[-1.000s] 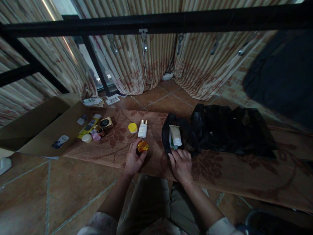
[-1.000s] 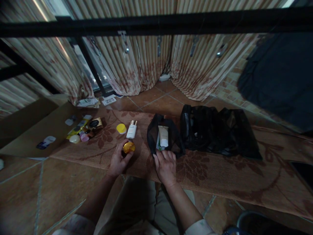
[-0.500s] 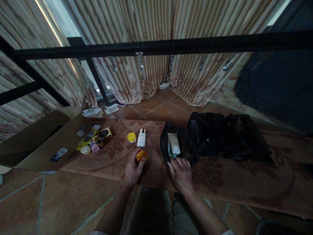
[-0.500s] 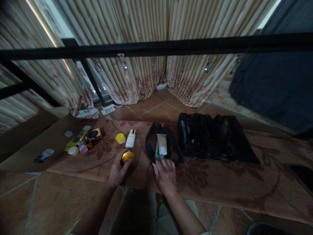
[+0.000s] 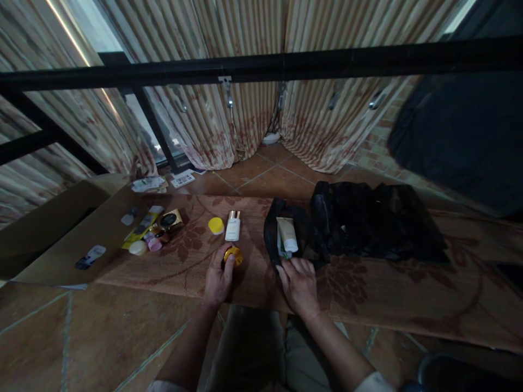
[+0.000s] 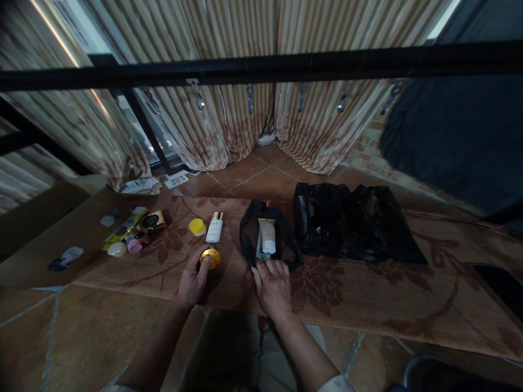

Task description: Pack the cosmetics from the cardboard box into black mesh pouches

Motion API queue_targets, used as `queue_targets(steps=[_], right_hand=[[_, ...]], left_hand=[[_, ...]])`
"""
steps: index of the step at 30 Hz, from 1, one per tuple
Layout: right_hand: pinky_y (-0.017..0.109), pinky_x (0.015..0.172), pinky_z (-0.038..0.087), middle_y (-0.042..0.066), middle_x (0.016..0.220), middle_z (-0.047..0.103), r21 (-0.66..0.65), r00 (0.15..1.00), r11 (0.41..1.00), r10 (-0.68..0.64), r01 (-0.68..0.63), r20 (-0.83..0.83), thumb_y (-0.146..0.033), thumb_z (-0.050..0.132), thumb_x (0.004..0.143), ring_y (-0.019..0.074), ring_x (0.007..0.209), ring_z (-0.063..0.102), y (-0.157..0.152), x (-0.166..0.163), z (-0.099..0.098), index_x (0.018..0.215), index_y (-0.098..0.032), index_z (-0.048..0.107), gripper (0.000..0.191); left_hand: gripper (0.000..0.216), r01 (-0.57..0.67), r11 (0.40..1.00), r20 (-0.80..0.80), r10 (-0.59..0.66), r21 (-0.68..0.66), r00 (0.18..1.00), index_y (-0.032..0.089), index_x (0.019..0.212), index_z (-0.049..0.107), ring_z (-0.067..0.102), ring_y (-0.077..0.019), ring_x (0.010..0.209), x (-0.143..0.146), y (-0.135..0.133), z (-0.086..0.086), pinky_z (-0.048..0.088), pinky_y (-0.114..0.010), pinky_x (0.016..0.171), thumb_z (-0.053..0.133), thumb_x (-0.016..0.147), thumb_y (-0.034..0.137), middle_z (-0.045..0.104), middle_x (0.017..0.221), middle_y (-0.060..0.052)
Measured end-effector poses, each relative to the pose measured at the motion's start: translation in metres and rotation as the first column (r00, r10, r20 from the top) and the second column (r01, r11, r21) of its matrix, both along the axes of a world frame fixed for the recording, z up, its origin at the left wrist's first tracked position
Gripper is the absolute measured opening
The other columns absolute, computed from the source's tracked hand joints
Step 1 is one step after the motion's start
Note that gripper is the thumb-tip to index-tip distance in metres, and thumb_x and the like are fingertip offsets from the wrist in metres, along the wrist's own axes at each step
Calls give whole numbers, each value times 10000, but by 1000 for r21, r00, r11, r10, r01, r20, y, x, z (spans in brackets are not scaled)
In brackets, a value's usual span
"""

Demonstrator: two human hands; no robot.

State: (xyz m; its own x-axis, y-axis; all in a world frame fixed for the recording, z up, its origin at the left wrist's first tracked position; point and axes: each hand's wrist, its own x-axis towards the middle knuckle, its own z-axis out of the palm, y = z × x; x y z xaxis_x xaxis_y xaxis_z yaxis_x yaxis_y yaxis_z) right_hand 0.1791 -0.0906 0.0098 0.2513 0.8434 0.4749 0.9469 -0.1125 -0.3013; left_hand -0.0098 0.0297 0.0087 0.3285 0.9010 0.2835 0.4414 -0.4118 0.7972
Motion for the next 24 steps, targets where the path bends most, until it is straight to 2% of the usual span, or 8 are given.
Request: queue_targets(steps=[5, 15, 24], right_hand=[[325, 756, 334, 49, 797, 574, -4, 1000, 1000, -1, 1, 11, -331, 422, 918, 178, 798, 469, 0, 0, 0, 1065, -184, 612, 282], [327, 755, 323, 51, 795, 575, -17, 1000, 1000, -11, 11, 18, -339, 412, 922, 182, 798, 465, -1, 0, -1, 1070, -185, 612, 293], [325, 751, 322, 52, 793, 573, -7, 1000, 1000, -9, 9, 21, -338, 412, 922, 181, 790, 462, 0, 0, 0, 1065, -182, 612, 291]], left_hand=[[374, -8, 1000, -21, 8, 1, 1000, 232, 1228, 493, 505, -197, 1143, 1, -1, 1, 387, -385, 1000, 477, 865, 318, 566, 1195, -66], [599, 3, 1000, -110, 0, 21, 994, 239, 1280, 427, 515, -219, 1135, 0, -1, -2, 413, -393, 973, 650, 728, 308, 539, 1217, -70], [588, 9, 1000, -108, -6, 27, 994, 252, 1285, 414, 522, -224, 1130, -1, -2, -1, 420, -400, 964, 618, 734, 229, 535, 1214, -69]])
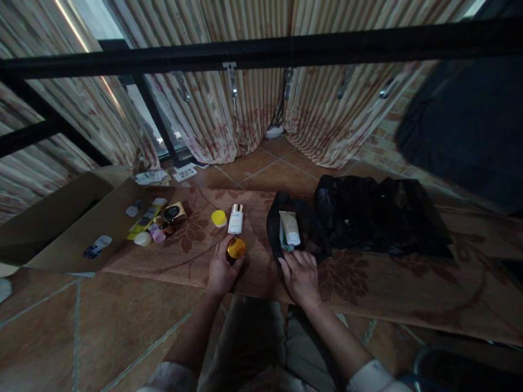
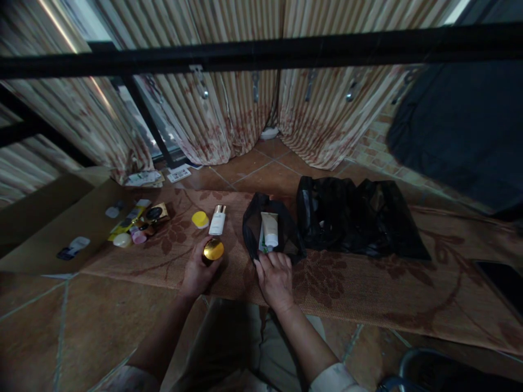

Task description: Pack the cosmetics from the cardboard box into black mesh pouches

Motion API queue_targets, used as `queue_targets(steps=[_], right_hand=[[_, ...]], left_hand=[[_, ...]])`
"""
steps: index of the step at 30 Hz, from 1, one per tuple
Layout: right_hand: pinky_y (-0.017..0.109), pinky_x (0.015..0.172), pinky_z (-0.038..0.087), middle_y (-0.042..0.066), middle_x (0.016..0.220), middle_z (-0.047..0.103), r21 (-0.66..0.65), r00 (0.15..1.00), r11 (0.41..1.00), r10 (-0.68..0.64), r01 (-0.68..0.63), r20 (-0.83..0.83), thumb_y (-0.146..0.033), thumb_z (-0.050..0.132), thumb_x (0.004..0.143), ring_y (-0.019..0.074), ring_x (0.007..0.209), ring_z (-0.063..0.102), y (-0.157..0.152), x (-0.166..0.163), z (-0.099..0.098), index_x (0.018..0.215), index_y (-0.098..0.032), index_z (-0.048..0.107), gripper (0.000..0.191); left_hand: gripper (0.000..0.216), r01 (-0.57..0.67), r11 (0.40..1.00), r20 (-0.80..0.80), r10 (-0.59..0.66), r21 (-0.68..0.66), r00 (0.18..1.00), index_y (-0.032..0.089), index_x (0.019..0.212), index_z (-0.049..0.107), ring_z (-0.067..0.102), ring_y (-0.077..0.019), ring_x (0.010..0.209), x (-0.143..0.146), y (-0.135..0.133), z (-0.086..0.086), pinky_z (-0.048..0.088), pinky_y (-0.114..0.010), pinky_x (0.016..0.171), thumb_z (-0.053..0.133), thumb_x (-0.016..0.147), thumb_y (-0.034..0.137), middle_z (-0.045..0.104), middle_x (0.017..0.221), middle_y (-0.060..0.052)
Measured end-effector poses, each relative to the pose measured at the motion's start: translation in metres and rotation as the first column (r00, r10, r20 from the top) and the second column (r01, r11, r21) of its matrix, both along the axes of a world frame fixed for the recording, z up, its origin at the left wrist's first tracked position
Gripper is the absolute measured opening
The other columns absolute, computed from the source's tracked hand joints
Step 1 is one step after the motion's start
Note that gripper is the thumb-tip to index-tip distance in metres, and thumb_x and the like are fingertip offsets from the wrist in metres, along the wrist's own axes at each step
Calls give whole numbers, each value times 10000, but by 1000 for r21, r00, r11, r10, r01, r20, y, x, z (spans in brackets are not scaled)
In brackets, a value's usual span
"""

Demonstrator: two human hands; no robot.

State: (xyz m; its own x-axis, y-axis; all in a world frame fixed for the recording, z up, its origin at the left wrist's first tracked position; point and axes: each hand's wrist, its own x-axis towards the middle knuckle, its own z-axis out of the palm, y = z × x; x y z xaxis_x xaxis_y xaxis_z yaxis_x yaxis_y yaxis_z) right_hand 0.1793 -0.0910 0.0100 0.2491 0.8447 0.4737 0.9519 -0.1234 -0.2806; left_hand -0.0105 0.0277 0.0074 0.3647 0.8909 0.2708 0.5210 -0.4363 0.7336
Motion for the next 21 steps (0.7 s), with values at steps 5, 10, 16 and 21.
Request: queue_targets(steps=[5, 10, 16, 21], right_hand=[[323, 760, 323, 51, 792, 573, -9, 1000, 1000, 5, -5, -4, -330, 417, 921, 181, 791, 464, 0, 0, 0, 1067, -178, 611, 286], [325, 783, 327, 52, 811, 573, -6, 1000, 1000, 6, -6, -17, -328, 414, 923, 180, 800, 465, 0, -1, 1, 1076, -180, 607, 287], [316, 786, 327, 41, 798, 570, -7, 999, 1000, -4, 4, -31, -327, 432, 916, 175, 804, 463, 2, -2, 4, 1058, -190, 613, 268], [314, 765, 325, 50, 805, 576, -4, 1000, 1000, -3, 3, -26, -334, 417, 920, 179, 802, 459, 3, -2, 3, 1059, -189, 615, 282]], left_hand=[[579, -10, 1000, -10, 10, 4, 1000, 250, 1275, 424, 530, -223, 1114, 0, 0, 0, 431, -396, 950, 620, 731, 227, 546, 1193, -65], [552, -30, 999, 7, 30, -20, 1000, 230, 1232, 451, 537, -230, 1101, 1, -2, 1, 442, -402, 939, 648, 717, 268, 556, 1189, -74], [532, -47, 995, 123, 58, -85, 991, 195, 1173, 455, 605, -210, 959, 10, -19, 28, 496, -362, 843, 672, 708, 339, 606, 1057, -73], [527, 130, 991, 99, -133, 37, 986, 210, 1183, 444, 580, -201, 1009, 37, -28, 80, 469, -349, 881, 661, 723, 348, 587, 1099, -58]])
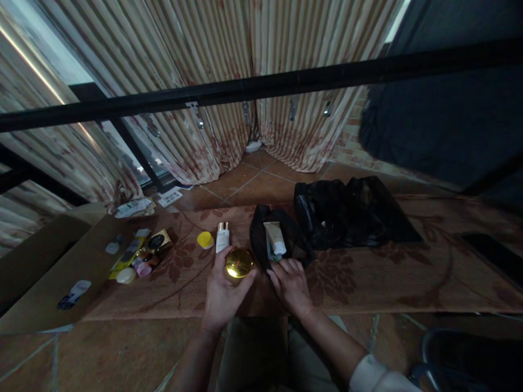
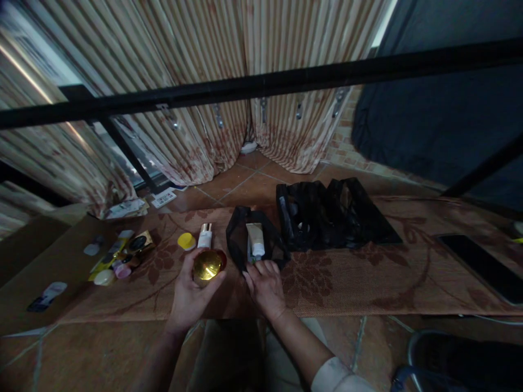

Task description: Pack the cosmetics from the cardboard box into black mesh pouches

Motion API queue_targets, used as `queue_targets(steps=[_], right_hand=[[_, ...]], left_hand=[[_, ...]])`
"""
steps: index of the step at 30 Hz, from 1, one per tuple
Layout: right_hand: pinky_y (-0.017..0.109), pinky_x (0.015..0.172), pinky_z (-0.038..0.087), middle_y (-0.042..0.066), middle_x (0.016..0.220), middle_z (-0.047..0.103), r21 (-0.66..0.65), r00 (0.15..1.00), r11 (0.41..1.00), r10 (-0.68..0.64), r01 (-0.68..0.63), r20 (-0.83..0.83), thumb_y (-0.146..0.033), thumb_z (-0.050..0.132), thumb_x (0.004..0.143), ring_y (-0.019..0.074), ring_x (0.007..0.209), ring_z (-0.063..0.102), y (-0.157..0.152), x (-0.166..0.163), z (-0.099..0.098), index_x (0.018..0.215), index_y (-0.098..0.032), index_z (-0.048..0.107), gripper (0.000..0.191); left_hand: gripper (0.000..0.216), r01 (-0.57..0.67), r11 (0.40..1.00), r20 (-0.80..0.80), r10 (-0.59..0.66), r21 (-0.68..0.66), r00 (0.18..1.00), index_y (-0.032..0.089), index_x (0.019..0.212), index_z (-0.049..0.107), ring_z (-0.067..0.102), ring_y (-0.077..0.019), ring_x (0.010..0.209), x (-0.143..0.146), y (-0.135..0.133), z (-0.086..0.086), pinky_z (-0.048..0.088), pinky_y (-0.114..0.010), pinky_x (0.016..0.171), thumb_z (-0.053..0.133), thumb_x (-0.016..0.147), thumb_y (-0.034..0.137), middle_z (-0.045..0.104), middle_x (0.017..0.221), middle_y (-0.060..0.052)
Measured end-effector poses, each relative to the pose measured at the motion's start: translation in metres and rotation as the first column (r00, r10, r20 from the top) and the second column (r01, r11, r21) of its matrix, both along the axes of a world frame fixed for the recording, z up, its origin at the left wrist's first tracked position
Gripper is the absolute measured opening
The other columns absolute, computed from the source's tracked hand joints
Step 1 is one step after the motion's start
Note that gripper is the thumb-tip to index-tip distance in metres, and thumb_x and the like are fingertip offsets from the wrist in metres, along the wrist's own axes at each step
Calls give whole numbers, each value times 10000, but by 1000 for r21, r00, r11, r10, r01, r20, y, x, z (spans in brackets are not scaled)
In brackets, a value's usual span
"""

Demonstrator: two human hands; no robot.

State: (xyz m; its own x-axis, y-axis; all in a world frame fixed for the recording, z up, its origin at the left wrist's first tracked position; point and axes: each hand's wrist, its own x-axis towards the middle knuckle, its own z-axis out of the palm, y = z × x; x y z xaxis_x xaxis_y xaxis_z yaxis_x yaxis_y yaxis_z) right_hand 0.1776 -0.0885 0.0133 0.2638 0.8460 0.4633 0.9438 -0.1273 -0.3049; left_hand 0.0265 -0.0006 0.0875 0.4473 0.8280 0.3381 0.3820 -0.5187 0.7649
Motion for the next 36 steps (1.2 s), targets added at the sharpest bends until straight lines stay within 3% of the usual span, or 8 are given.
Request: queue_targets(steps=[3, 7, 10, 14, 17, 20, 28, 36], right_hand=[[314, 752, 324, 51, 798, 571, 11, 1000, 1000, -5, 5, -4, -336, 413, 920, 182, 798, 454, 0, 0, -1, 1026, -193, 623, 275], [316, 751, 324, 50, 810, 570, 9, 1000, 1000, 6, -5, -26, -330, 414, 918, 182, 794, 447, 1, 0, -1, 1011, -191, 617, 263], [317, 757, 324, 49, 822, 572, -4, 999, 1000, 12, -12, -44, -324, 419, 917, 183, 805, 447, 1, 0, 1, 1002, -191, 613, 251], [321, 756, 322, 48, 820, 571, 10, 998, 1000, 20, -20, -55, -318, 413, 919, 181, 801, 447, 2, 0, 1, 1010, -191, 609, 250], [323, 757, 324, 48, 813, 570, 27, 997, 999, 30, -29, -71, -318, 409, 921, 180, 794, 449, 1, 0, 0, 1023, -189, 607, 257], [324, 757, 329, 50, 823, 576, 34, 997, 999, 28, -25, -77, -315, 408, 921, 181, 801, 453, 1, 1, -1, 1033, -191, 606, 259], [331, 783, 341, 57, 869, 593, 21, 996, 1000, 21, -19, -89, -305, 418, 918, 185, 844, 472, 2, 1, 0, 1086, -186, 596, 272], [338, 794, 336, 59, 875, 597, 29, 997, 1000, -9, 11, -72, -313, 431, 912, 195, 854, 470, 0, 0, -1, 1092, -191, 599, 275]], left_hand=[[530, 99, 987, -71, -91, 124, 993, 212, 1193, 440, 558, -215, 1038, 25, 8, 24, 430, -375, 920, 649, 729, 361, 586, 1113, -63], [448, 217, 920, -307, -114, 326, 945, 208, 1139, 509, 513, -256, 1084, 56, 24, 38, 345, -433, 970, 626, 730, 348, 573, 1149, -82], [428, 317, 865, -534, -68, 389, 842, 199, 1100, 558, 482, -294, 1087, 73, 33, 42, 297, -476, 964, 634, 697, 319, 562, 1140, -103], [365, 453, 812, -729, -50, 368, 683, 148, 975, 608, 477, -328, 1031, 91, 42, 41, 250, -535, 951, 644, 642, 292, 588, 1009, -132], [318, 506, 794, -781, -64, 338, 622, 122, 917, 614, 492, -329, 1006, 103, 47, 37, 223, -547, 963, 629, 617, 227, 600, 973, -152], [318, 504, 814, -802, -83, 288, 592, 115, 913, 607, 527, -322, 968, 111, 53, 30, 201, -556, 983, 615, 601, 179, 618, 939, -154], [355, 520, 833, -856, -119, 190, 503, 158, 1023, 574, 611, -284, 894, 114, 61, 21, 259, -510, 998, 606, 679, 238, 653, 919, -116], [342, 478, 852, -823, -109, 211, 557, 181, 1058, 561, 617, -270, 912, 111, 61, 16, 184, -536, 1043, 597, 724, 245, 654, 944, -101]])
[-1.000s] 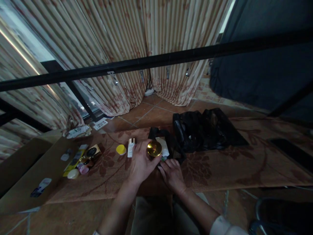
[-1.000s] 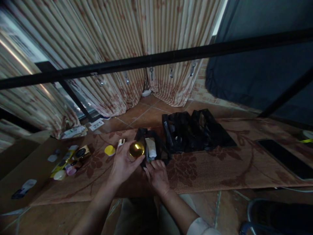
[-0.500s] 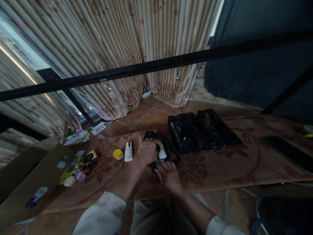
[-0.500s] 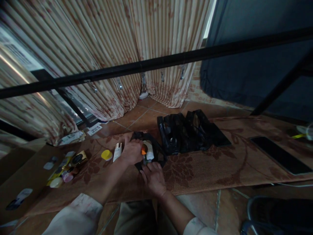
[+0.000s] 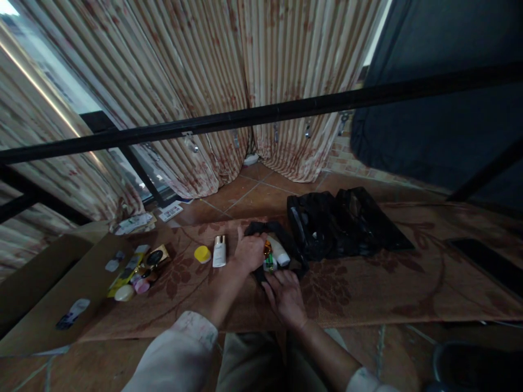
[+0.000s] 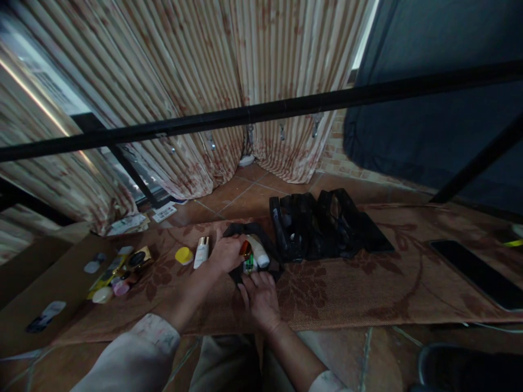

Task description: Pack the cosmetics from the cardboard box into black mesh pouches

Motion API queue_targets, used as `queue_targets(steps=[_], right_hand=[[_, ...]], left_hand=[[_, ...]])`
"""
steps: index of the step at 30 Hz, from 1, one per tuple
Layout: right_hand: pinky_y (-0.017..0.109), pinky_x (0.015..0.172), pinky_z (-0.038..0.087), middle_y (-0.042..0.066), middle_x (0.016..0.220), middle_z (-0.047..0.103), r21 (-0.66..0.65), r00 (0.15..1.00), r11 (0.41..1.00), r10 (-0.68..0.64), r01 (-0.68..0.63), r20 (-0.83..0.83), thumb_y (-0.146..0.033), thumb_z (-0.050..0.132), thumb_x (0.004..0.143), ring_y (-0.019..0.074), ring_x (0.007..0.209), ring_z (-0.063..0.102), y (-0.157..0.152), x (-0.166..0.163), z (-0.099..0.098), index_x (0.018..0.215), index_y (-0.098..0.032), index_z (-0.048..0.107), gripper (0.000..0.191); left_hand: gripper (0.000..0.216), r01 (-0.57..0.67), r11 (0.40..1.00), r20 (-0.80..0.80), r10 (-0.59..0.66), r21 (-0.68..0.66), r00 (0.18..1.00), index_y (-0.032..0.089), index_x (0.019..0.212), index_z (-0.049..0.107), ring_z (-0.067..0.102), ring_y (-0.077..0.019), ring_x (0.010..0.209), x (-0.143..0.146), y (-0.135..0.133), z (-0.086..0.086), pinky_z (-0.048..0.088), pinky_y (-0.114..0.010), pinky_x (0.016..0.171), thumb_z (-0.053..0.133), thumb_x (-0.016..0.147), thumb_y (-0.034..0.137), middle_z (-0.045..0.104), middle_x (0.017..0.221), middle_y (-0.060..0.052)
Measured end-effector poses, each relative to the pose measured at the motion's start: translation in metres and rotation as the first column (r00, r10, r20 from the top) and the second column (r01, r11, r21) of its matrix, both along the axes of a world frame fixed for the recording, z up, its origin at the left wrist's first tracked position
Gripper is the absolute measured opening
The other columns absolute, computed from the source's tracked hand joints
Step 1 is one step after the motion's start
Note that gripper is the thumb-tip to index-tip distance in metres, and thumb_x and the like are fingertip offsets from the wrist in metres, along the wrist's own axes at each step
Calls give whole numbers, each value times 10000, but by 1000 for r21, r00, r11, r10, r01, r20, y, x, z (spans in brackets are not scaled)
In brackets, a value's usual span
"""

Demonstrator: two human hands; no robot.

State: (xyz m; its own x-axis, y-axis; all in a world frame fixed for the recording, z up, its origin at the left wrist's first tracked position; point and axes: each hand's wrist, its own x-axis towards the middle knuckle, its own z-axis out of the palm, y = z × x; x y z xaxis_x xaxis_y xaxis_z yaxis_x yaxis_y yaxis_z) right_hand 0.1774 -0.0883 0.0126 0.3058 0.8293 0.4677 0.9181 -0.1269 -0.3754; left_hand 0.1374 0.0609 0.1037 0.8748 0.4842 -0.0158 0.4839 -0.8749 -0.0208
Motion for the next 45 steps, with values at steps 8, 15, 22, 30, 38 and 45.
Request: queue_targets(steps=[8, 15, 22, 30, 38, 45], right_hand=[[346, 806, 334, 60, 865, 591, 33, 1000, 999, 8, -8, 19, -304, 416, 914, 190, 840, 474, -2, -1, -1, 1116, -176, 585, 292], [345, 802, 340, 57, 873, 605, 53, 998, 998, 33, -36, 53, -301, 410, 920, 184, 850, 496, -2, 2, -4, 1118, -185, 584, 288], [345, 781, 343, 61, 860, 615, 65, 996, 997, 42, -48, 83, -323, 425, 919, 188, 850, 512, -1, 4, -13, 1079, -184, 590, 269], [355, 775, 347, 71, 882, 624, 80, 989, 996, 33, -45, 141, -327, 453, 908, 205, 856, 511, -2, 5, -17, 1059, -177, 586, 251], [366, 761, 354, 79, 862, 630, 97, 985, 993, 45, -62, 166, -343, 446, 907, 218, 816, 516, -2, 8, -22, 1049, -181, 583, 255], [368, 756, 353, 82, 844, 637, 134, 980, 989, 42, -69, 193, -374, 424, 911, 220, 803, 526, 0, 10, -26, 1046, -181, 592, 290]], left_hand=[[348, -53, 997, 161, 61, -53, 985, 197, 1053, 569, 569, -288, 1014, -16, -16, 14, 75, -635, 1037, 607, 756, 374, 612, 1108, -99], [330, -206, 925, 657, 374, -320, 655, 244, 1173, 501, 503, -218, 1145, -74, -33, 0, 305, -439, 1042, 482, 846, 288, 572, 1199, -73], [519, -468, 623, 621, 762, -626, 184, 190, 1243, 421, 540, -250, 1098, -140, 3, -77, 442, -416, 918, 578, 758, 286, 555, 1183, -129], [667, -463, 668, 580, 741, -583, 340, 147, 1310, 356, 489, -268, 1174, -141, 54, -88, 385, -410, 982, 613, 707, 270, 504, 1265, -150], [509, -405, 605, 528, 796, -686, 295, 196, 1163, 477, 584, -231, 979, -143, 66, -96, 435, -396, 893, 639, 705, 349, 612, 1033, -72], [444, 219, 426, 366, 892, -878, -266, 204, 1042, 470, 629, -155, 775, -143, 40, -88, 500, -318, 720, 610, 728, 486, 593, 915, -32]])
